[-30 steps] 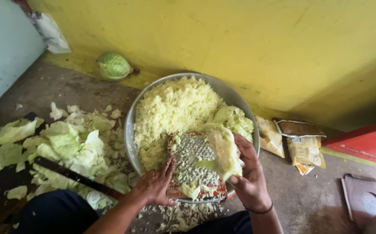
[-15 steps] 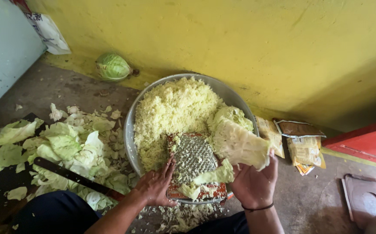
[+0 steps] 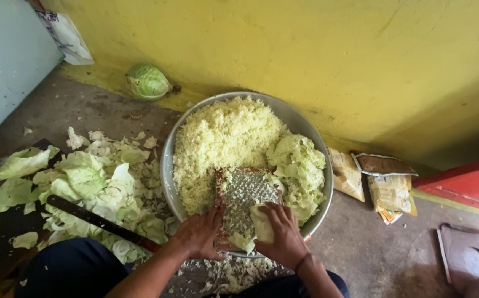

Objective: The person grates cabbage using a metal grater over a bowl, occasionally moving pieces by hand.

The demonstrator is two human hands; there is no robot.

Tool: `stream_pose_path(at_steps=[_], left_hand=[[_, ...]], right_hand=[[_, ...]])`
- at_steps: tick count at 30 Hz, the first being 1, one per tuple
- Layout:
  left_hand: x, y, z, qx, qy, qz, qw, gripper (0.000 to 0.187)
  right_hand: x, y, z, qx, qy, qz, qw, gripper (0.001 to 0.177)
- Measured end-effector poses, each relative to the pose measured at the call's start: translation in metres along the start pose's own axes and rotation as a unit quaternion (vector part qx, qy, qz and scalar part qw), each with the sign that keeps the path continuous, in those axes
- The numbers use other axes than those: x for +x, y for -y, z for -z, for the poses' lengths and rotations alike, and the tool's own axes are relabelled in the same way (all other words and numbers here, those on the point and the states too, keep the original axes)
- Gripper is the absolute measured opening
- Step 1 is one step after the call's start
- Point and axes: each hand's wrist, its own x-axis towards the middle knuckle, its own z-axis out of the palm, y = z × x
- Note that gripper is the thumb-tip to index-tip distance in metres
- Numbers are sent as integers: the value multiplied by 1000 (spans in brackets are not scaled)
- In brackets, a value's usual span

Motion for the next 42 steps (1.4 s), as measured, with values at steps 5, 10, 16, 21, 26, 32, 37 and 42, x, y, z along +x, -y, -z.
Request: stream_pose_path(at_steps=[5, 10, 16, 21, 26, 32, 37, 42], left_hand=[[-4, 0, 3, 21, -18, -12, 1000, 142], [-9, -3, 0, -22, -95, -48, 994, 142], [7, 2, -1, -10, -113, -62, 992, 146], [4, 8, -11, -35, -109, -72, 991, 142], [2, 4, -9, 30, -97, -60, 993, 150], [1, 1, -13, 43, -87, -39, 995, 151], [0, -1, -9, 33, -71, -31, 996, 151], [-2, -1, 1, -9, -43, -33, 998, 146]], right_hand=[[-15, -1, -35, 1, -168, -39, 985, 55], [6, 7, -50, 13, -254, -57, 965, 21], [39, -13, -72, 18, -273, -45, 961, 11], [109, -57, -101, -39, -232, -14, 972, 8], [125, -61, -87, 23, -198, -68, 978, 35], [103, -60, -78, 25, -227, -65, 971, 31], [43, -51, -52, 127, -62, -168, 976, 44], [-23, -23, -57, 18, -238, -15, 971, 24]])
